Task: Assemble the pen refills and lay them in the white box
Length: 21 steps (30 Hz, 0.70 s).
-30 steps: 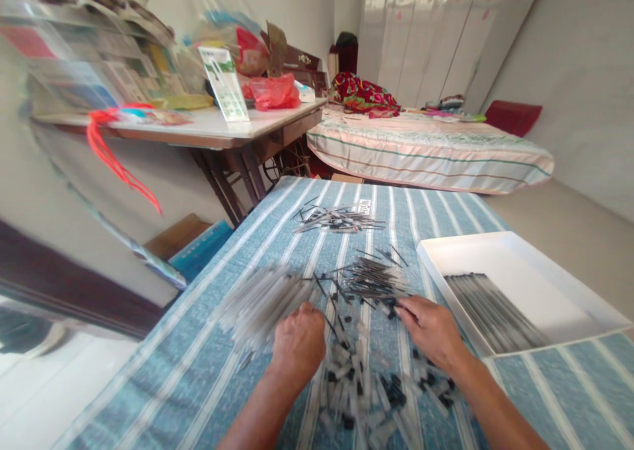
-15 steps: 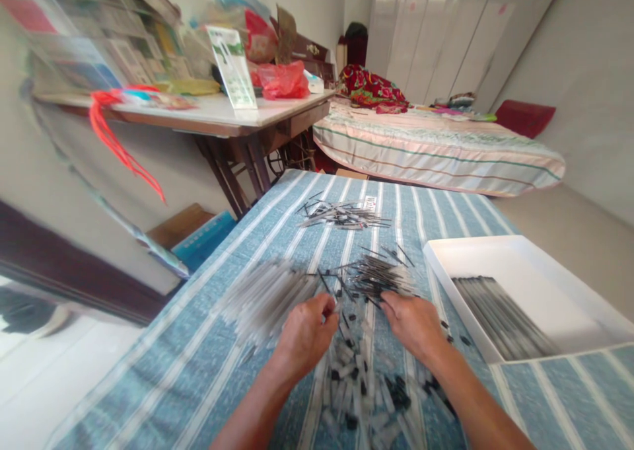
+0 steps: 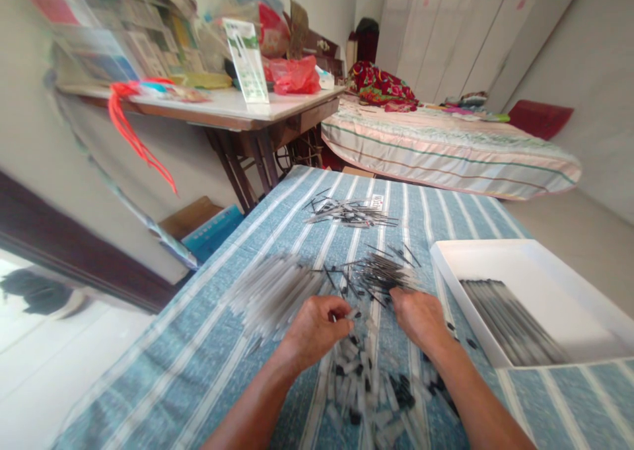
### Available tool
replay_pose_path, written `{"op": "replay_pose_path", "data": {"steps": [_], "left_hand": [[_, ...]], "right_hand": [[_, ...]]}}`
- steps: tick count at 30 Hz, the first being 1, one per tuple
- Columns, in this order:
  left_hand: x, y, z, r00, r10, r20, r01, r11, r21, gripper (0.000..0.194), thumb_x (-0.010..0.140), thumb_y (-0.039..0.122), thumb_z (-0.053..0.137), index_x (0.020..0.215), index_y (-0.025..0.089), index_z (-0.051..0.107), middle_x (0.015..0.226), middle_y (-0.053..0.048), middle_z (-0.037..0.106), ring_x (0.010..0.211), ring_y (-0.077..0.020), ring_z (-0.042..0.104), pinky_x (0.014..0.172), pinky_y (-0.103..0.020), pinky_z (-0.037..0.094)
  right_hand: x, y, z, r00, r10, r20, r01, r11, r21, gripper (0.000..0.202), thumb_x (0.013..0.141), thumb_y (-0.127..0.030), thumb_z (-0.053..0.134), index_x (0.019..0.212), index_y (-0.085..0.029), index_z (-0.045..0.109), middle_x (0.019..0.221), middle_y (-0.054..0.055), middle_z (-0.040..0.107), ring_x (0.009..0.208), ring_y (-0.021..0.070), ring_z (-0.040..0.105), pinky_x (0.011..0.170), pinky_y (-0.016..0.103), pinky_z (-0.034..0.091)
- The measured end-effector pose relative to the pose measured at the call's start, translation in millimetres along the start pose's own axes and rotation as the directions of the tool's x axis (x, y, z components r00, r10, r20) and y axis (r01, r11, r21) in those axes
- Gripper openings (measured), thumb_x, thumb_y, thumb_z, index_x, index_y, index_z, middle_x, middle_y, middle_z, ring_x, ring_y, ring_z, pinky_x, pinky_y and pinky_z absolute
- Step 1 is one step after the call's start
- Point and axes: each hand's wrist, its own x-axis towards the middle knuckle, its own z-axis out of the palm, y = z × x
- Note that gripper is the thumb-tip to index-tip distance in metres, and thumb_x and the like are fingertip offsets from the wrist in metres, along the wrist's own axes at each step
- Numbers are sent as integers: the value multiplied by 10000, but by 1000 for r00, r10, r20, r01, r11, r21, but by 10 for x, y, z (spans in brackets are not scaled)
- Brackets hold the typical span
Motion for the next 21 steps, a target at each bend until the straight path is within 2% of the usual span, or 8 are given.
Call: {"op": "replay_pose_path", "data": {"steps": [5,9,12,16,21], "left_hand": [[12,0,12,1000,-11,-3,11,999,-31,108,637,201,559,640,131,641,528,48,465,504,-86,374,482,-199,277],[11,10,6,1000,-30,-2,30,999,-23,116,642,206,562,642,122,642,532,44,459,510,-86,368,478,-200,269],[5,10,1,1000,-19,21,19,1000,-11,124,648,206,562,664,117,648,546,40,469,515,-86,375,482,-201,276],[-4,17,-1,1000,-6,30,6,1000,-3,114,648,196,567,662,125,655,544,42,475,521,-87,384,486,-197,289],[-9,28,1,999,-6,54,8,1000,-30,91,643,167,574,652,123,652,535,49,476,505,-77,386,474,-193,289]], "right_hand": [[-61,66,-47,982,-105,-158,112,993,32,233,839,-135,416,853,-225,630,729,30,671,665,181,628,541,261,307],[-102,75,-72,915,-206,-346,234,971,42,218,860,-153,427,864,-219,635,661,12,641,618,154,591,567,263,288],[-116,62,-63,868,-220,-444,267,963,44,212,856,-145,437,839,-207,639,626,6,622,583,137,559,573,261,273],[-120,47,-48,829,-236,-507,294,955,35,211,855,-140,441,821,-195,642,598,7,604,559,133,531,568,265,260],[-137,0,-61,804,-262,-533,326,945,26,188,819,-106,473,811,-186,642,563,2,573,543,141,504,562,275,257]]}}
